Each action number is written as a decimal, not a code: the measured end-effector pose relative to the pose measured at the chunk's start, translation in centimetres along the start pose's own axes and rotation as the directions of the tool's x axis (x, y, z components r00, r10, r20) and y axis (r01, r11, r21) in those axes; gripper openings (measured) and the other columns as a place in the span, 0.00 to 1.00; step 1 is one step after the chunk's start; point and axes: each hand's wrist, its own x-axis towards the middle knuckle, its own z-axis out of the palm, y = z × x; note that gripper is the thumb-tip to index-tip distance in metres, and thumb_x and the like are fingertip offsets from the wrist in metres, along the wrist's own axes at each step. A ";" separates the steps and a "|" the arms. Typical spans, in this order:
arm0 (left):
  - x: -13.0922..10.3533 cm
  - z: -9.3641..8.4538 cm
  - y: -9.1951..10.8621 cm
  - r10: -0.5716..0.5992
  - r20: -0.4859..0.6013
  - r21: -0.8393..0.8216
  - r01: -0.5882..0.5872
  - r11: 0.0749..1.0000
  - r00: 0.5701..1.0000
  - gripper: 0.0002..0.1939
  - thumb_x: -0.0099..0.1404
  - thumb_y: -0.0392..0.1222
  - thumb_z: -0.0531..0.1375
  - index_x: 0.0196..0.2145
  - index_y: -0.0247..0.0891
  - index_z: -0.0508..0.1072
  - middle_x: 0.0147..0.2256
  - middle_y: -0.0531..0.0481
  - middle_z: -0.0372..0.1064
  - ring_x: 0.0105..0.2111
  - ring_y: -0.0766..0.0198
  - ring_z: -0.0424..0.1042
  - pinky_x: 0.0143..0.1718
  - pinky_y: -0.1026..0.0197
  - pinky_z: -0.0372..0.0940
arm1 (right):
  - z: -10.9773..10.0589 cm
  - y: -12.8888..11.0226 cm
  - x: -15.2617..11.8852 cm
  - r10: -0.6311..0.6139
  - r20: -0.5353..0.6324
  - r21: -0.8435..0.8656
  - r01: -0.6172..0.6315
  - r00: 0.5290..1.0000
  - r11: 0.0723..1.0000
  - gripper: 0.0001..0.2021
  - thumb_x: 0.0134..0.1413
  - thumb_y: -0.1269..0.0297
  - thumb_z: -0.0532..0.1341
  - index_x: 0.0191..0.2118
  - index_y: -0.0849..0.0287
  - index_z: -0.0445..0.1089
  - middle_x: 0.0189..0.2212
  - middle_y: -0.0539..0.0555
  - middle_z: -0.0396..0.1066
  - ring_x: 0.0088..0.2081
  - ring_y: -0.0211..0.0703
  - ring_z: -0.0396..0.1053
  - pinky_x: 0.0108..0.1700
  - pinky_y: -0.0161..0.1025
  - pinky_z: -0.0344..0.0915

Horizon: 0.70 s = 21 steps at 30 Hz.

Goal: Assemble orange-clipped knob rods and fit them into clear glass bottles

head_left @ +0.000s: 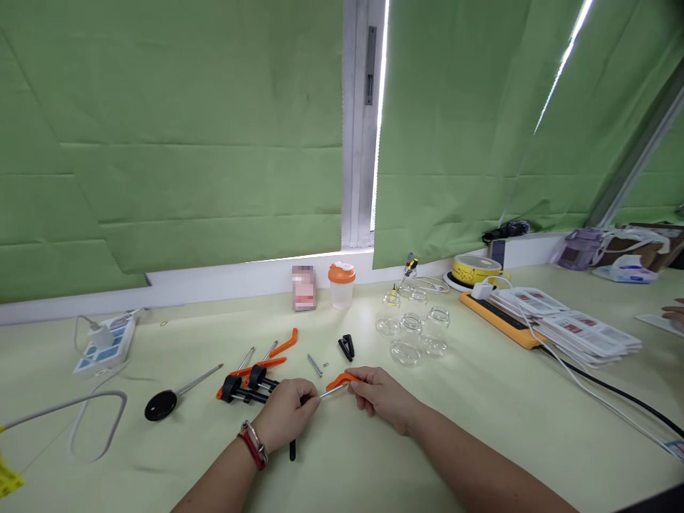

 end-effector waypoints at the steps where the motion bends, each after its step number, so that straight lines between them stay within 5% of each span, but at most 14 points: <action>1: 0.0 0.0 -0.1 -0.002 0.002 0.003 0.002 1.000 1.000 0.14 0.59 0.44 0.51 0.24 0.37 0.72 0.24 0.51 0.68 0.25 0.64 0.64 0.27 0.64 0.55 | 0.1 0.1 0.0 -0.009 0.000 0.018 0.009 1.000 1.000 0.18 0.49 0.59 0.59 0.46 0.58 0.71 0.23 0.48 0.62 0.23 0.33 0.58 0.23 0.31 0.53; 7: 0.1 0.1 -0.2 -0.030 -0.004 -0.036 0.030 0.999 1.000 0.11 0.58 0.44 0.52 0.24 0.37 0.69 0.22 0.53 0.64 0.23 0.65 0.60 0.25 0.65 0.53 | 0.6 -0.1 -0.2 -0.069 0.023 0.167 0.064 0.997 0.984 0.18 0.49 0.57 0.59 0.46 0.56 0.72 0.35 0.53 0.66 0.26 0.34 0.62 0.24 0.32 0.56; 21: 0.0 0.1 -0.2 -0.036 -0.008 -0.069 0.036 0.997 0.999 0.09 0.58 0.44 0.53 0.26 0.37 0.69 0.23 0.53 0.64 0.23 0.65 0.61 0.25 0.65 0.54 | 0.5 -0.6 -0.7 -0.037 0.085 0.120 0.027 0.996 0.992 0.18 0.44 0.63 0.62 0.45 0.59 0.71 0.34 0.52 0.67 0.27 0.34 0.62 0.28 0.33 0.58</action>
